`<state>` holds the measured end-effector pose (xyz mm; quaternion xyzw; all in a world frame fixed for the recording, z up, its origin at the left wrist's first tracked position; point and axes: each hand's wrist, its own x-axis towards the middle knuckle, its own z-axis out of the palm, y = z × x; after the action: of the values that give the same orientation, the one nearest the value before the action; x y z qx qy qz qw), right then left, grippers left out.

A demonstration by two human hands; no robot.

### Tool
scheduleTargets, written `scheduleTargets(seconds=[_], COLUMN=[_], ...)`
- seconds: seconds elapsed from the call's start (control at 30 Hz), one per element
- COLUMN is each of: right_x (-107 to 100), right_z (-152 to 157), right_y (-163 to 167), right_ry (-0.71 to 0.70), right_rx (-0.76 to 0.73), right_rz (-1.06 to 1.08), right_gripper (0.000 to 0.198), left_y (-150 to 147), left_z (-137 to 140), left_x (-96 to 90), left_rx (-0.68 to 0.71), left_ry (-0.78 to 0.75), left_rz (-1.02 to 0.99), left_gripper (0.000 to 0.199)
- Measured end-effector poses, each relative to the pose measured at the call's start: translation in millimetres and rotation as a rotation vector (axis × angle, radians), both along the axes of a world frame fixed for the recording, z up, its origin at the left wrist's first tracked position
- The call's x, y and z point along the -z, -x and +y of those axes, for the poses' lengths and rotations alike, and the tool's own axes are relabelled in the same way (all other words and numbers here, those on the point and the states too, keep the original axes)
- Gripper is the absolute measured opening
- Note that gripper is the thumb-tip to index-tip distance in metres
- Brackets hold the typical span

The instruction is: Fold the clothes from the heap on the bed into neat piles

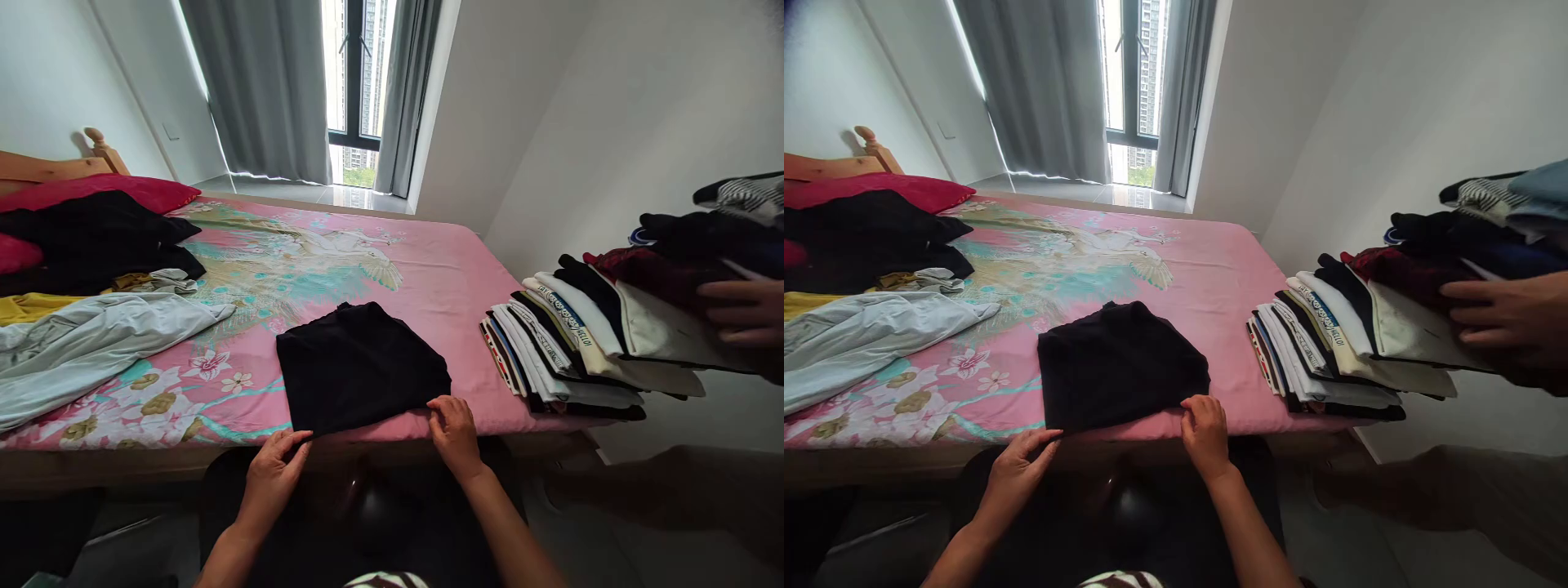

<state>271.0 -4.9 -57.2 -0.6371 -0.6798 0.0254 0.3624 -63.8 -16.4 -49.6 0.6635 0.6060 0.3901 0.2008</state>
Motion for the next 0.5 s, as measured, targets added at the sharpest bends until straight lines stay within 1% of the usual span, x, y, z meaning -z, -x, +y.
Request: scheduleTargets(seconds=[0.03, 0.13, 0.2, 0.23, 0.3, 0.37, 0.43, 0.47, 0.5], right_x=[1, 4, 1, -2, -10, -15, -14, -12, -9], right_z=[3, 15, 20, 21, 18, 12, 9, 9, 11], right_y=[3, 5, 5, 6, 12, 20, 28, 31, 34], right_ry=[0.022, 0.086, 0.097, 0.102, 0.133, 0.197, 0.233, 0.231, 0.231], right_rx=[0.003, 0.076, 0.096, 0.083, 0.004, -0.148, -0.305, -0.328, -0.295], right_rz=[-0.037, -0.139, -0.187, -0.2, -0.205, -0.194, -0.19, -0.196, -0.21], right_gripper=[0.024, 0.036, 0.044, 0.045, 0.039, 0.031, 0.031, 0.032, 0.034], left_y=[0, 1, 1, 0, -1, -2, -3, -3, -2], left_z=[1, 2, 3, 3, 3, 2, 1, 0, 0], left_x=[-2.6, -9.6, -11.5, -11.4, -9.7, -7.3, -6.1, -6.3, -7.1], left_rx=[0.0, 0.007, 0.021, 0.024, 0.022, 0.012, 0.015, 0.02, 0.025], left_ry=[-0.007, -0.02, -0.014, -0.008, 0.007, 0.017, 0.02, 0.018, 0.014], left_rz=[0.0, 0.011, 0.016, 0.016, 0.01, 0.002, -0.008, -0.012, -0.013], left_gripper=[0.026, 0.025, 0.025, 0.025, 0.025, 0.025, 0.024, 0.024, 0.024])
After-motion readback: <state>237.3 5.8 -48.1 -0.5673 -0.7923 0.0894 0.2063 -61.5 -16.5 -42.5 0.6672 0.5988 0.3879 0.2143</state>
